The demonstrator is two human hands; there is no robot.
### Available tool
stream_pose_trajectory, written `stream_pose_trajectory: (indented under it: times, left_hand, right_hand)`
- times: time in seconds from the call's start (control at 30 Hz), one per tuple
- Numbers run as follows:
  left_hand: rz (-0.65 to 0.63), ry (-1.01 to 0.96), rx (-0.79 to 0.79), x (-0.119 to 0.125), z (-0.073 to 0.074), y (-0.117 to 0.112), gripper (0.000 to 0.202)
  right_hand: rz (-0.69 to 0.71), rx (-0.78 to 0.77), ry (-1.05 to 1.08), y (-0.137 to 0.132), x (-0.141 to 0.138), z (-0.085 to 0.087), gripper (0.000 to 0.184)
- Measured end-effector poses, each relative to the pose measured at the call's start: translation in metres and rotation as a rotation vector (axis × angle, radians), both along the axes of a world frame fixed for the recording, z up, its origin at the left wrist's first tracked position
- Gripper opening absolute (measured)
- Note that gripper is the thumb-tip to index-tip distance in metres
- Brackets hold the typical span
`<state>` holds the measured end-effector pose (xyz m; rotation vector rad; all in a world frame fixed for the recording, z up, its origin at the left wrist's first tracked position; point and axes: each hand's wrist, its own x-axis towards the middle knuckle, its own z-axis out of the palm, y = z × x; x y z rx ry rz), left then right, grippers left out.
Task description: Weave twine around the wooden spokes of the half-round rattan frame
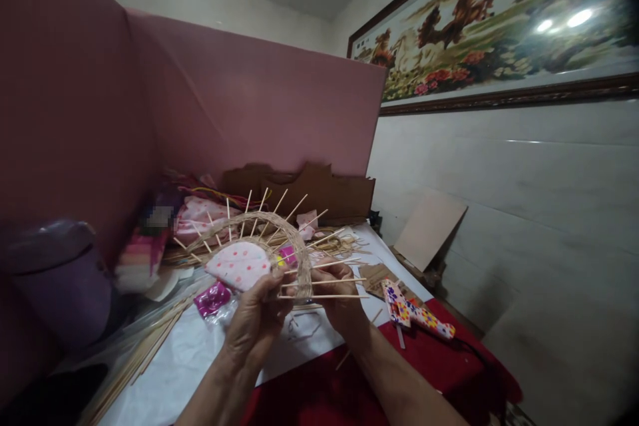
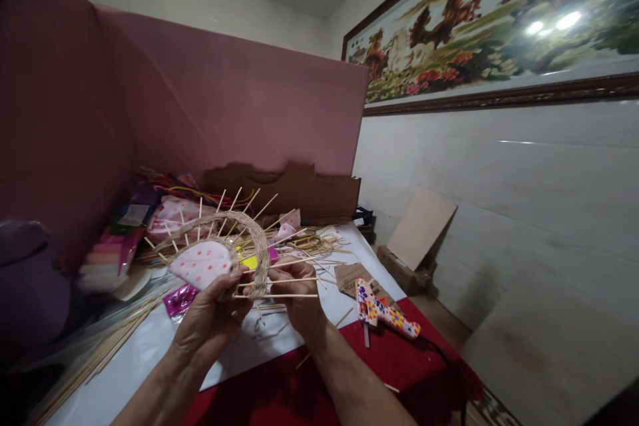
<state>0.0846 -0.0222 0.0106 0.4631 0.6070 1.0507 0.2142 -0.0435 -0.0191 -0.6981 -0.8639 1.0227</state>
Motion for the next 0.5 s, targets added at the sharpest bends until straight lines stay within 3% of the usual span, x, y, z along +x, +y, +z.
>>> stream_pose_trajectory:
  times: [0.13,0.5]
  left_hand:
    - [0.002,0.008,-0.012,-0.0004,0.0003,-0.0007,0.010]
    - [-0.010,0.015,-0.023,-0.0013,-0.0009,-0.0015,0.008]
  right_hand:
    - [0.055,-0.015,0.055,-0.0014,0.0016,0.0013,0.018]
    - [0.037,-0.031,0.057,-0.0017,0.0019,0.0005,0.018]
